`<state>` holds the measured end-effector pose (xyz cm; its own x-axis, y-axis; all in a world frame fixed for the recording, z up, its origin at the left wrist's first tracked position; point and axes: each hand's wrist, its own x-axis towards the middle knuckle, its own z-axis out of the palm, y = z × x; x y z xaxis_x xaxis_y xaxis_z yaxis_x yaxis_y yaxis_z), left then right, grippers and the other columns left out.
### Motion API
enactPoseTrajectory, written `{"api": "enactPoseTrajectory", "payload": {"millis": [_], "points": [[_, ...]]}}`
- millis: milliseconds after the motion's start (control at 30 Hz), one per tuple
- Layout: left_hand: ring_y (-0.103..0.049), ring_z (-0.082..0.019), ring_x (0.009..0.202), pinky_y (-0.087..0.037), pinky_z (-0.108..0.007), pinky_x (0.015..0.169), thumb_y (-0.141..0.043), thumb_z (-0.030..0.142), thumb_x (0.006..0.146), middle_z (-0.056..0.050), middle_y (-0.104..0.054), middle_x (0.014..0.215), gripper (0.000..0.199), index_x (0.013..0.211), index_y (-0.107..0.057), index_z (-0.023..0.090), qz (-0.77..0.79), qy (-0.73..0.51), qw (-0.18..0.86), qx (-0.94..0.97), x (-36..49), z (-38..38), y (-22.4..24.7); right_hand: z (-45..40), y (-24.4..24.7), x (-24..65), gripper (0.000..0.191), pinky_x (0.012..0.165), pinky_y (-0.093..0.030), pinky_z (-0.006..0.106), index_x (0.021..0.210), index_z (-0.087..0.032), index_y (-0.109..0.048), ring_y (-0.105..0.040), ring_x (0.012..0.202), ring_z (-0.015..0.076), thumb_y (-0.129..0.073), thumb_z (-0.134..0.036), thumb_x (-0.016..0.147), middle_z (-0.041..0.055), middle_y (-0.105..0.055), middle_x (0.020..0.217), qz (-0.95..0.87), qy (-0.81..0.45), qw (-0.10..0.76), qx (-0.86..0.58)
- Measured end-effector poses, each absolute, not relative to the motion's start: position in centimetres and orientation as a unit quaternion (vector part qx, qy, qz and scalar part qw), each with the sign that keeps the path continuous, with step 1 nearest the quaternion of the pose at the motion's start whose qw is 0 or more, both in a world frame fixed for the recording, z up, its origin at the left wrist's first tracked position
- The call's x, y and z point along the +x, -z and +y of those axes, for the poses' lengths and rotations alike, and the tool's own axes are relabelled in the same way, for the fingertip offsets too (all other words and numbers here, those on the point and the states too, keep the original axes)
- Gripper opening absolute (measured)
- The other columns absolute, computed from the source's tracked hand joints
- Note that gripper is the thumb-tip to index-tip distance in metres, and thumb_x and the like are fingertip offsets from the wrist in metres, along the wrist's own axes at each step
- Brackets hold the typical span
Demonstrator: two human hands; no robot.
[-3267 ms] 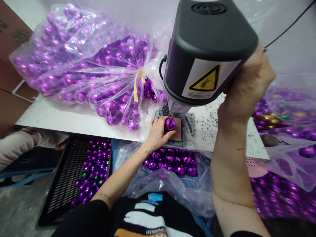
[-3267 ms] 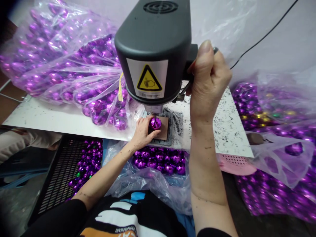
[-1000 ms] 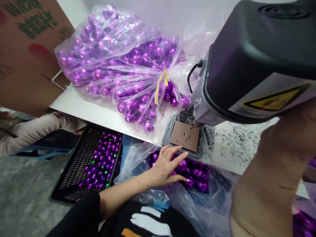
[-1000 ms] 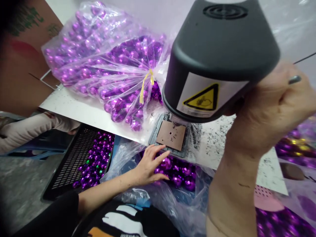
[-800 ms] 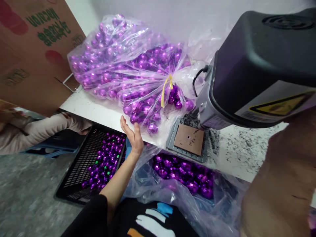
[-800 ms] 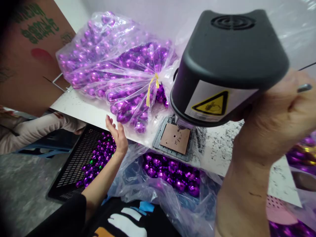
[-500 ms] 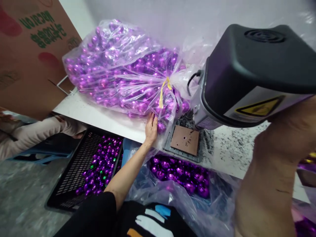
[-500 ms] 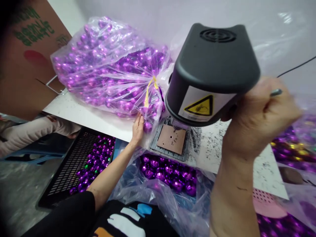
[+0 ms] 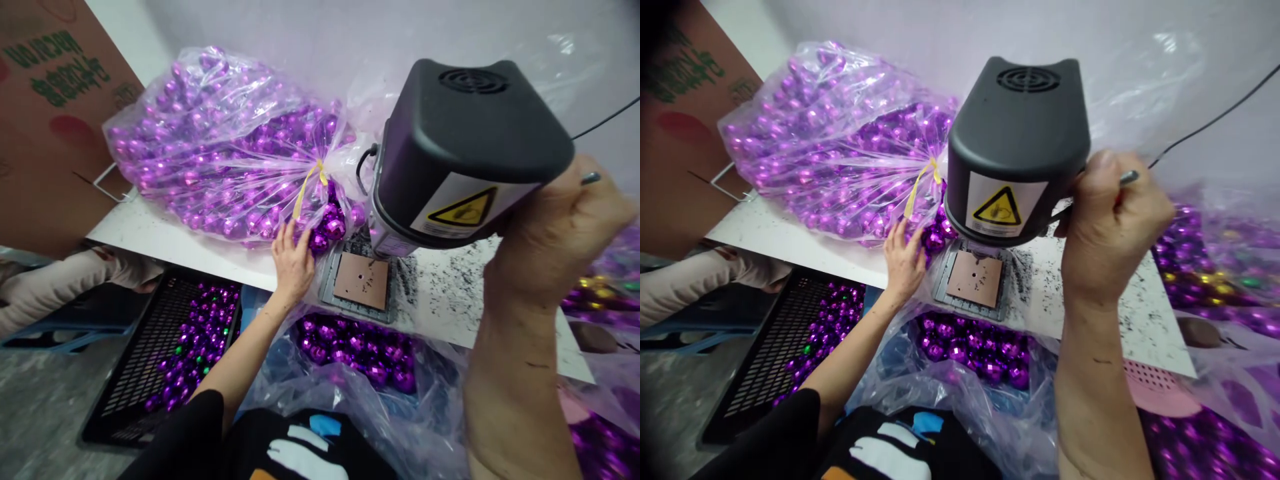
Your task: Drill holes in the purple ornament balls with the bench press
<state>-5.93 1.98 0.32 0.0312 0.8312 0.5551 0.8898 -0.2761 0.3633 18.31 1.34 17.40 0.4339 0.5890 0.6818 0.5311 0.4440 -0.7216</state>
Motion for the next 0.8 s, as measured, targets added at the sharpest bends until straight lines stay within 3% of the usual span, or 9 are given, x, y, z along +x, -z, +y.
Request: {"api": "enactPoseTrajectory", "payload": {"millis": [167,267,333,433,533,633,700,800], "points": [[-0.035,-0.036,0.143,-0.032,-0.062,0.112,-0.058,0.016,0.085,-0.013,-0.045,0.151,0.033,0.116,-0.064,0.023,-0.631,0.37,0.043,-0.681,-7.0,1.1,-0.9,1.5,-17.5,18.2,0.044,0.048,-0.022,0.016,0.064,-0.01,-0.047,-0.035,0.049,-0.0036,-0.046,-0.044,0.092,-0.0031,-0.044,0.057,-0.522,-0.029,0.668,-0.529],[-0.047,-0.031,0.131,-0.039,-0.051,0.108,-0.052,0.025,0.094,-0.013,-0.054,0.141,0.026,0.117,-0.062,0.021,-0.585,0.379,0.031,-0.716,-4.8,2.1,-2.0,1.6,-17.7,17.9,0.042,0.051,-0.021,0.016,0.063,-0.01,-0.047,-0.038,0.053,-0.0035,-0.047,-0.041,0.092,-0.0027,-0.045,0.058,-0.511,-0.022,0.678,-0.528],[-0.057,-0.029,0.116,-0.044,-0.047,0.1,-0.048,0.031,0.098,-0.014,-0.064,0.124,0.026,0.117,-0.061,0.019,-0.566,0.337,0.017,-0.752,-3.1,4.0,-2.3,1.7,-17.7,17.9,0.041,0.052,-0.021,0.016,0.064,-0.01,-0.046,-0.038,0.055,-0.0029,-0.047,-0.04,0.092,-0.0025,-0.043,0.057,-0.51,-0.019,0.68,-0.527],[-0.061,-0.034,0.103,-0.045,-0.051,0.094,-0.055,0.042,0.095,-0.017,-0.068,0.1,0.032,0.105,-0.063,0.013,-0.609,0.246,0.015,-0.754,-1.6,7.3,-2.2,1.7,-17.5,18.2,0.042,0.049,-0.02,0.016,0.064,-0.011,-0.046,-0.035,0.051,-0.0026,-0.047,-0.041,0.092,-0.0024,-0.04,0.057,-0.526,-0.024,0.668,-0.526],[-0.062,-0.035,0.106,-0.046,-0.051,0.095,-0.064,0.045,0.09,-0.018,-0.067,0.102,0.038,0.107,-0.063,0.012,-0.617,0.252,-0.026,-0.745,-1.8,8.3,-2.4,1.7,-17.3,18.5,0.043,0.046,-0.022,0.016,0.066,-0.011,-0.046,-0.033,0.048,-0.0024,-0.047,-0.044,0.093,-0.0028,-0.039,0.058,-0.528,-0.034,0.662,-0.53],[-0.066,-0.027,0.104,-0.052,-0.041,0.088,-0.064,0.045,0.09,-0.014,-0.066,0.118,0.046,0.126,-0.058,0.018,-0.552,0.371,-0.191,-0.722,-3.1,6.4,-3.0,1.7,-17.3,18.5,0.044,0.048,-0.022,0.016,0.065,-0.01,-0.047,-0.034,0.05,-0.0029,-0.048,-0.044,0.092,-0.0028,-0.039,0.058,-0.524,-0.025,0.666,-0.53],[-0.069,-0.022,0.097,-0.055,-0.033,0.076,-0.06,0.045,0.092,-0.011,-0.068,0.12,0.046,0.132,-0.056,0.023,-0.484,0.429,-0.388,-0.656,-3.8,4.5,-3.1,1.8,-17.3,18.3,0.046,0.051,-0.022,0.015,0.064,-0.009,-0.047,-0.035,0.052,-0.0038,-0.048,-0.046,0.092,-0.0031,-0.039,0.058,-0.526,-0.014,0.667,-0.527],[-0.071,-0.019,0.088,-0.053,-0.025,0.062,-0.061,0.045,0.091,-0.01,-0.071,0.11,0.042,0.126,-0.06,0.021,-0.374,0.44,-0.672,-0.464,-4.1,2.3,-2.4,1.9,-17.4,18.2,0.05,0.053,-0.023,0.014,0.063,-0.009,-0.045,-0.035,0.053,-0.0055,-0.044,-0.051,0.091,-0.0042,-0.036,0.056,-0.528,0.0,0.671,-0.52]]}}
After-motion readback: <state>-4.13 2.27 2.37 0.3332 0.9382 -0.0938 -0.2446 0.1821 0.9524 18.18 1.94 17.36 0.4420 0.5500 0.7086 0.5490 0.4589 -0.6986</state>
